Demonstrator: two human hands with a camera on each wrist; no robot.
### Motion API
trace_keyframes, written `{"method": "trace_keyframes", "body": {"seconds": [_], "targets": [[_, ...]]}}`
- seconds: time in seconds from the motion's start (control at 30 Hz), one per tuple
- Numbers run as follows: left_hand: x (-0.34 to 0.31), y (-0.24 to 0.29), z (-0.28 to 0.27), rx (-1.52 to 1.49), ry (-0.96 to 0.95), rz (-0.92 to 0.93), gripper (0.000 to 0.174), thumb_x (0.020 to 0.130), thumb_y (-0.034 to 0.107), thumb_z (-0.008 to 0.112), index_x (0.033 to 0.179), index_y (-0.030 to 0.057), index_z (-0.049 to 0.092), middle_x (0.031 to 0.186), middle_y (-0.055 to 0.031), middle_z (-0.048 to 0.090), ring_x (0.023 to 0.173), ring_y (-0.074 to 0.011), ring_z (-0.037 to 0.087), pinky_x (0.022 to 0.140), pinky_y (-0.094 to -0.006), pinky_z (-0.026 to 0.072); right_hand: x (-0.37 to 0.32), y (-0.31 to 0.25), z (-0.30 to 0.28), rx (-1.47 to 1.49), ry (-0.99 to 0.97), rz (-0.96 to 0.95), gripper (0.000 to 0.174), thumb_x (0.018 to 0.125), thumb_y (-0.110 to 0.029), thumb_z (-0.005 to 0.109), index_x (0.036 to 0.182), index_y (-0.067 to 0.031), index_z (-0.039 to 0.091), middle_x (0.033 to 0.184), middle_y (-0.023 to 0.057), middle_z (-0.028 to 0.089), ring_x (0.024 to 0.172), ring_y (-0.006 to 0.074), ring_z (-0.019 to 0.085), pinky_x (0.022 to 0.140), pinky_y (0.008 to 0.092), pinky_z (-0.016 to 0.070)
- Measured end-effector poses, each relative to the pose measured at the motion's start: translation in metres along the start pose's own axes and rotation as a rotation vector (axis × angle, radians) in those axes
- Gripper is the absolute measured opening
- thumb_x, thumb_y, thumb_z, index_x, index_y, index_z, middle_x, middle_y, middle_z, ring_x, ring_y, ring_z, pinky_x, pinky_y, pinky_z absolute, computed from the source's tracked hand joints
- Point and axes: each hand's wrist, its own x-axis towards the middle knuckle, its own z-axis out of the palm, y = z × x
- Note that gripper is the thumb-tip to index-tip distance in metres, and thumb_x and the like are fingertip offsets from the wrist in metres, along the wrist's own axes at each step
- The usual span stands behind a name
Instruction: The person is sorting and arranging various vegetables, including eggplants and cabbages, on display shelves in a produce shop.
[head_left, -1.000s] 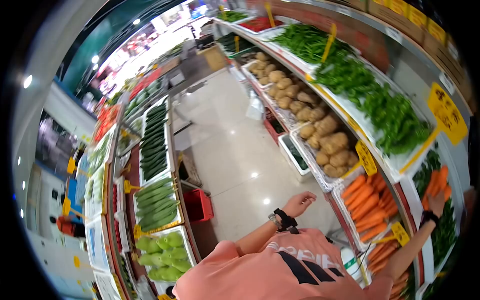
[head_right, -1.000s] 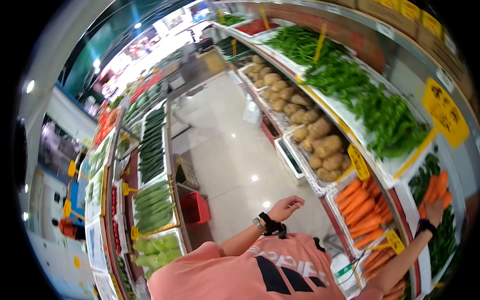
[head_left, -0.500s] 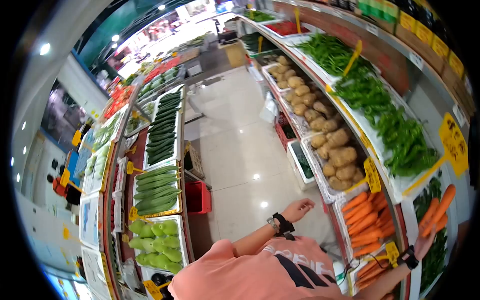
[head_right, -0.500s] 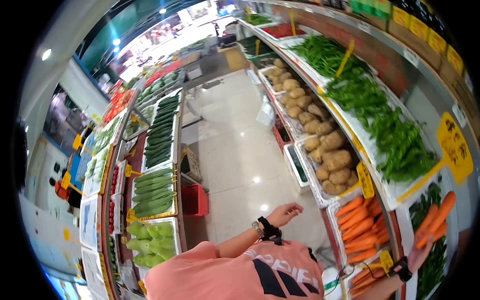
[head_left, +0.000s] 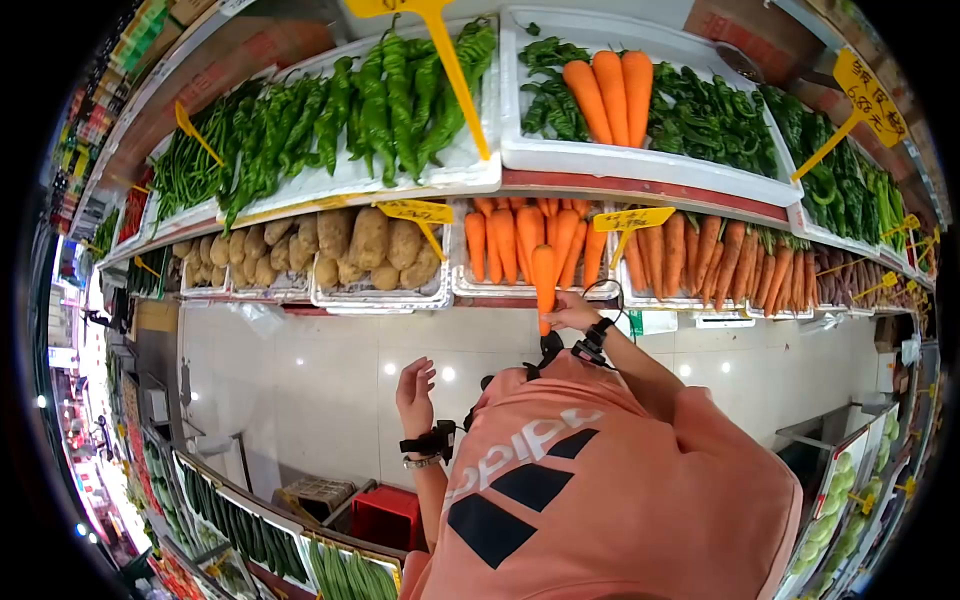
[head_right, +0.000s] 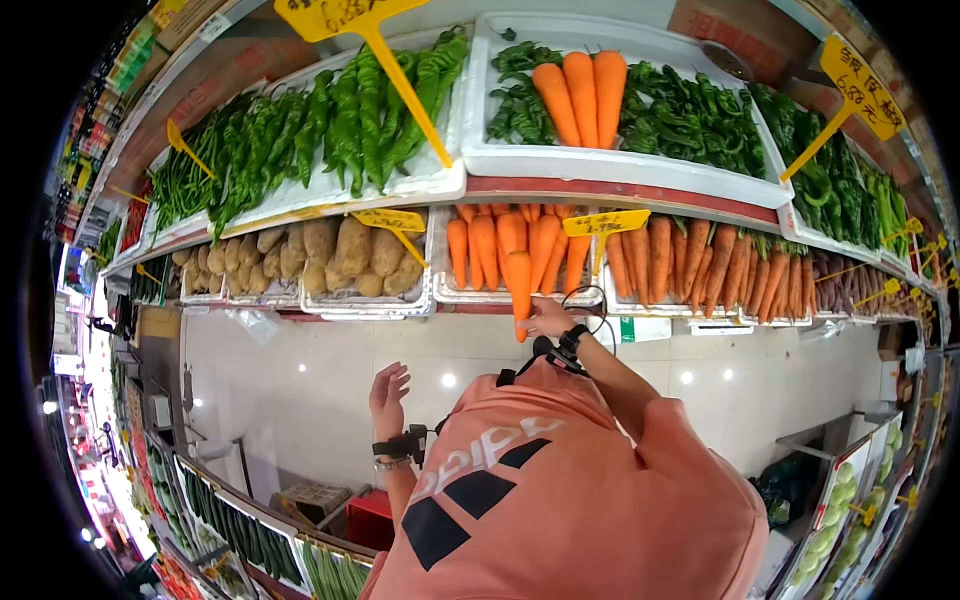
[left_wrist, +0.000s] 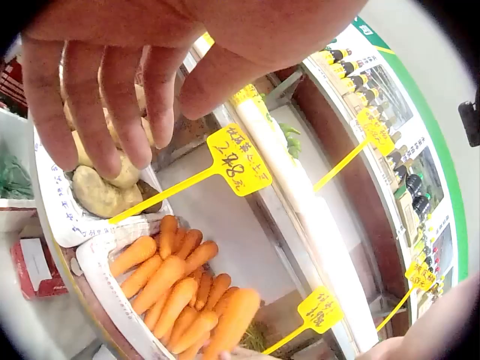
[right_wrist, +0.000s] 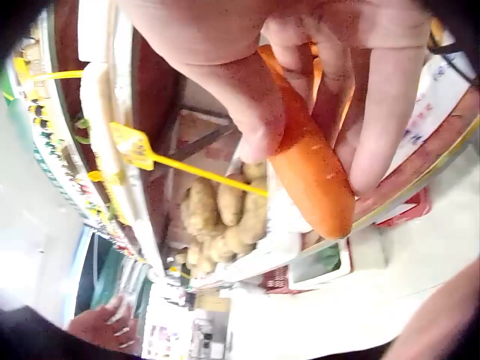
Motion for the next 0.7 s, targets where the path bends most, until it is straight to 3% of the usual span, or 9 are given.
{"method": "trace_keyframes", "body": {"seconds": [0.13,0.17,0.23,0.33,0.43,0.47,0.57,0.6,0.7], "targets": [[0.007,0.014,0.005,0.062,-0.015,-0.003,0.028,0.102,0.019,0.052,0.124,0.0026,0.058,0.119,-0.0090,0.066,0.104,-0.0180,0.063,0.087,-0.0306,0.0490,0.031,0.033,-0.024,0.133,0.226,0.053,0.038,0.083,-0.014,0.077,0.116,-0.0023,0.062,0.101,0.0081,0.068,0.091,0.0199,0.068,0.073,0.0341,0.0597],[0.011,0.012,0.005,0.067,-0.022,-0.001,0.028,0.102,0.019,0.052,0.124,0.0025,0.059,0.118,-0.0091,0.066,0.104,-0.0179,0.063,0.087,-0.0305,0.0488,0.061,0.060,-0.041,-0.068,0.264,0.031,0.040,0.081,-0.020,0.079,0.111,0.0012,0.064,0.097,0.0116,0.070,0.088,0.0207,0.069,0.073,0.0358,0.0600],[0.014,0.013,0.006,0.077,-0.037,0.003,0.028,0.102,0.019,0.052,0.124,0.0025,0.059,0.118,-0.0092,0.067,0.104,-0.0178,0.063,0.087,-0.0303,0.0487,0.085,0.070,-0.052,0.164,0.327,0.016,0.048,0.079,-0.029,0.081,0.108,0.0047,0.065,0.096,0.0160,0.071,0.083,0.0232,0.071,0.069,0.0359,0.0606],[0.017,0.018,0.012,0.099,-0.048,0.027,0.028,0.102,0.019,0.051,0.124,0.0025,0.059,0.118,-0.0102,0.067,0.104,-0.0191,0.064,0.087,-0.0316,0.0497,0.095,0.052,-0.067,-0.732,0.668,0.068,0.057,0.077,-0.036,0.081,0.111,0.0070,0.064,0.097,0.0192,0.070,0.081,0.0255,0.073,0.064,0.0370,0.0618],[0.016,0.021,0.016,0.132,-0.053,0.043,0.030,0.102,0.021,0.051,0.124,0.0025,0.058,0.119,-0.0121,0.066,0.105,-0.0219,0.065,0.088,-0.0345,0.0518,0.089,0.033,-0.065,-0.092,0.621,0.221,0.051,0.079,-0.041,0.079,0.100,0.0034,0.066,0.098,0.0177,0.070,0.090,0.0282,0.071,0.076,0.0430,0.0600],[0.015,0.020,0.017,0.134,-0.050,0.041,0.030,0.102,0.021,0.051,0.124,0.0024,0.059,0.119,-0.0122,0.066,0.105,-0.0220,0.065,0.087,-0.0345,0.0518,0.090,0.031,-0.065,-0.162,0.643,0.239,0.059,0.079,-0.049,0.075,0.100,0.0047,0.066,0.100,0.0203,0.070,0.095,0.0348,0.070,0.083,0.0435,0.0569],[0.013,0.007,0.013,0.122,-0.045,0.028,0.032,0.102,0.024,0.052,0.125,0.0020,0.058,0.120,-0.0125,0.066,0.106,-0.0225,0.065,0.087,-0.0344,0.0518,0.081,0.028,-0.069,-0.720,0.792,0.145,0.063,0.079,-0.055,0.072,0.100,0.0045,0.066,0.102,0.0224,0.070,0.100,0.0392,0.067,0.087,0.0429,0.0546],[0.012,0.005,0.013,0.122,-0.043,0.025,0.033,0.102,0.024,0.053,0.126,0.0020,0.058,0.120,-0.0126,0.066,0.106,-0.0227,0.065,0.087,-0.0345,0.0518,0.079,0.024,-0.073,-0.707,0.725,0.210,0.062,0.082,-0.050,0.072,0.111,0.0043,0.063,0.108,0.0225,0.068,0.105,0.0393,0.066,0.090,0.0442,0.0543],[0.010,0.001,0.010,0.110,-0.023,-0.018,0.030,0.102,0.020,0.052,0.125,0.0024,0.058,0.118,-0.0094,0.066,0.105,-0.0200,0.064,0.087,-0.0321,0.0492,0.072,0.015,-0.074,-0.890,0.639,0.117,0.091,0.083,-0.049,0.070,0.147,0.0019,0.030,0.138,0.0251,0.052,0.113,0.0428,0.061,0.097,0.0427,0.0497]]}}
